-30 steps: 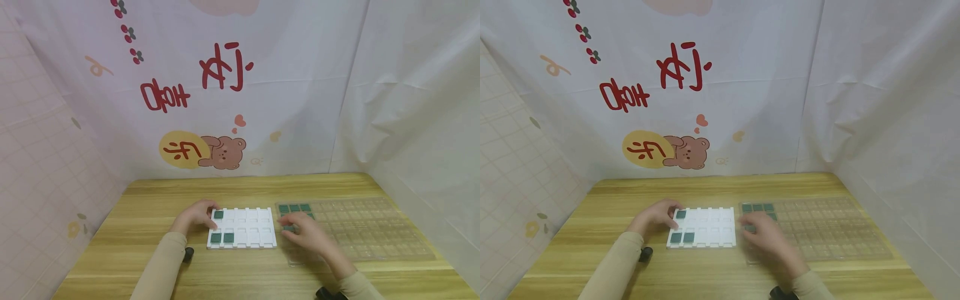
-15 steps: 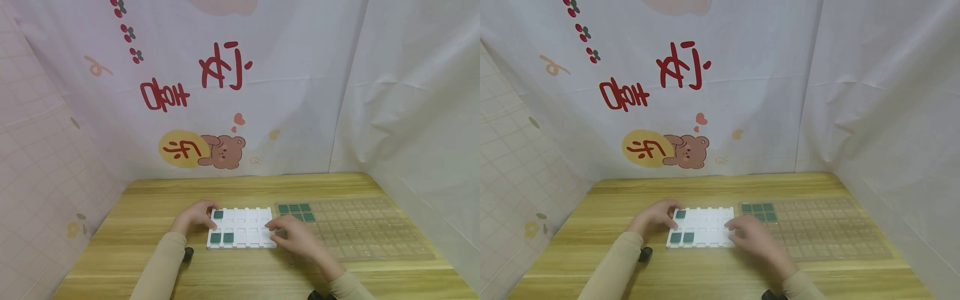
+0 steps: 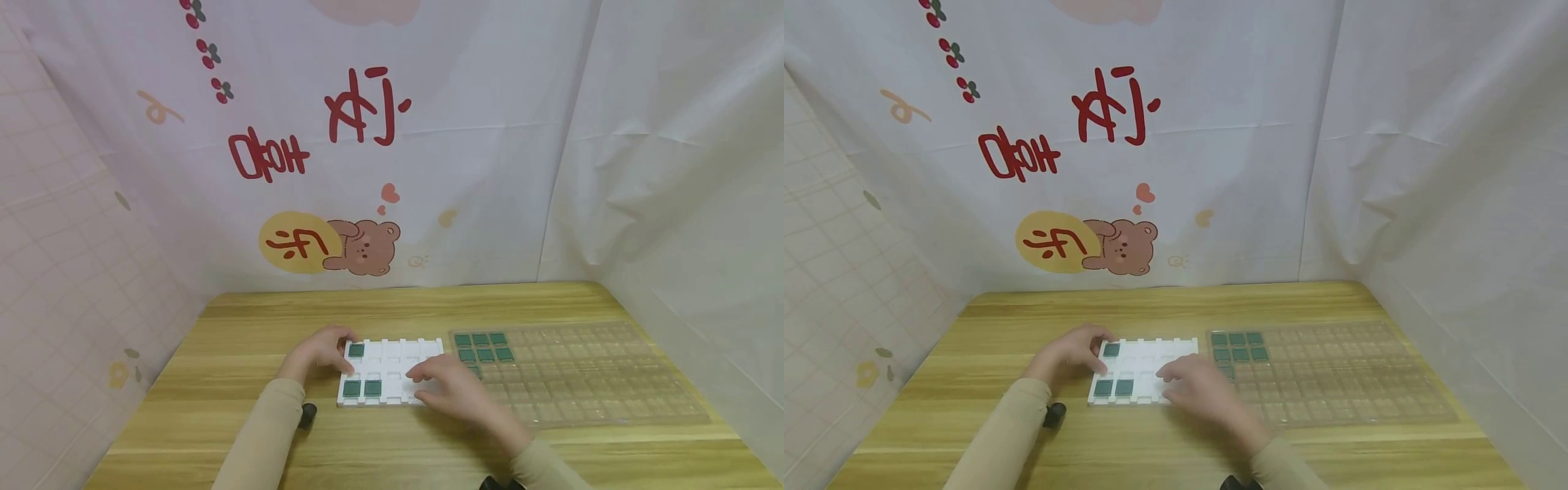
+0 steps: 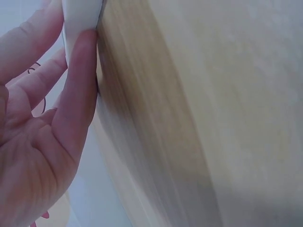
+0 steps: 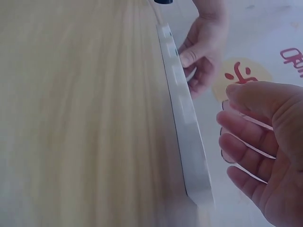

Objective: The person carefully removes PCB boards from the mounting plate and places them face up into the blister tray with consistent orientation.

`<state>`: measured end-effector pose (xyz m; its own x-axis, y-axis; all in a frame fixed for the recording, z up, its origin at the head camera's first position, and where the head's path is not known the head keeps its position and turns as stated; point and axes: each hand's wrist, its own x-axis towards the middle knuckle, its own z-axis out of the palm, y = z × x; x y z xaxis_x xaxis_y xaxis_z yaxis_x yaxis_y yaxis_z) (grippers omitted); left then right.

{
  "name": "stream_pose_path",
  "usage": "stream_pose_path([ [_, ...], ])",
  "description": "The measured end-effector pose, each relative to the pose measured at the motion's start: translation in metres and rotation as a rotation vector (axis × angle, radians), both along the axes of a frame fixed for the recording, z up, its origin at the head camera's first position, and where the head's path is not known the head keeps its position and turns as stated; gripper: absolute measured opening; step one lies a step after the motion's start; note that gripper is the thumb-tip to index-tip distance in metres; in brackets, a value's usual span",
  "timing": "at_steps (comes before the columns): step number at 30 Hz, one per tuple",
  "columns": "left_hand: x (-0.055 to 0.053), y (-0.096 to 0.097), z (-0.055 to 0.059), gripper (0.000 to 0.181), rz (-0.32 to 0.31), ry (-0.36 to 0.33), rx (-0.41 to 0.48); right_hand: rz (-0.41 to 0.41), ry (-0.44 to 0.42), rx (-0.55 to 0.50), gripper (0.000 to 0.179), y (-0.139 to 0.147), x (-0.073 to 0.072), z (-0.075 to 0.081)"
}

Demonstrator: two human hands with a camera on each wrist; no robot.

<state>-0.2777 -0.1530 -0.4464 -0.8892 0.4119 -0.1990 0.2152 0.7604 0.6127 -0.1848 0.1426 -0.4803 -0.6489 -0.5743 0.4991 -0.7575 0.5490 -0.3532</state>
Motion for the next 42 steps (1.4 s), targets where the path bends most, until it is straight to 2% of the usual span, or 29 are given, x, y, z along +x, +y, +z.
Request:
stream_pose_path([
  [8, -0.001, 0.0, 0.0, 0.052, -0.012, -0.002, 0.004, -0.049, -0.066, 0.036, 0.026, -0.022, 0.001, 0.005],
  [17, -0.003, 0.0, -0.001, 0.053, -0.016, 0.002, 0.002, -0.08, -0.054, 0.026, 0.032, -0.042, -0.001, 0.002],
  [26, -0.001, 0.001, 0.001, 0.052, -0.002, 0.01, 0.016, -0.161, -0.051, 0.075, 0.037, -0.061, -0.006, -0.002],
  [33, -0.001, 0.001, 0.001, 0.05, -0.011, 0.019, 0.017, -0.202, -0.031, 0.141, 0.039, -0.072, -0.008, -0.003],
  [42, -0.001, 0.0, 0.001, 0.049, -0.013, 0.007, 0.029, -0.211, -0.034, 0.256, 0.038, -0.08, -0.015, -0.004],
])
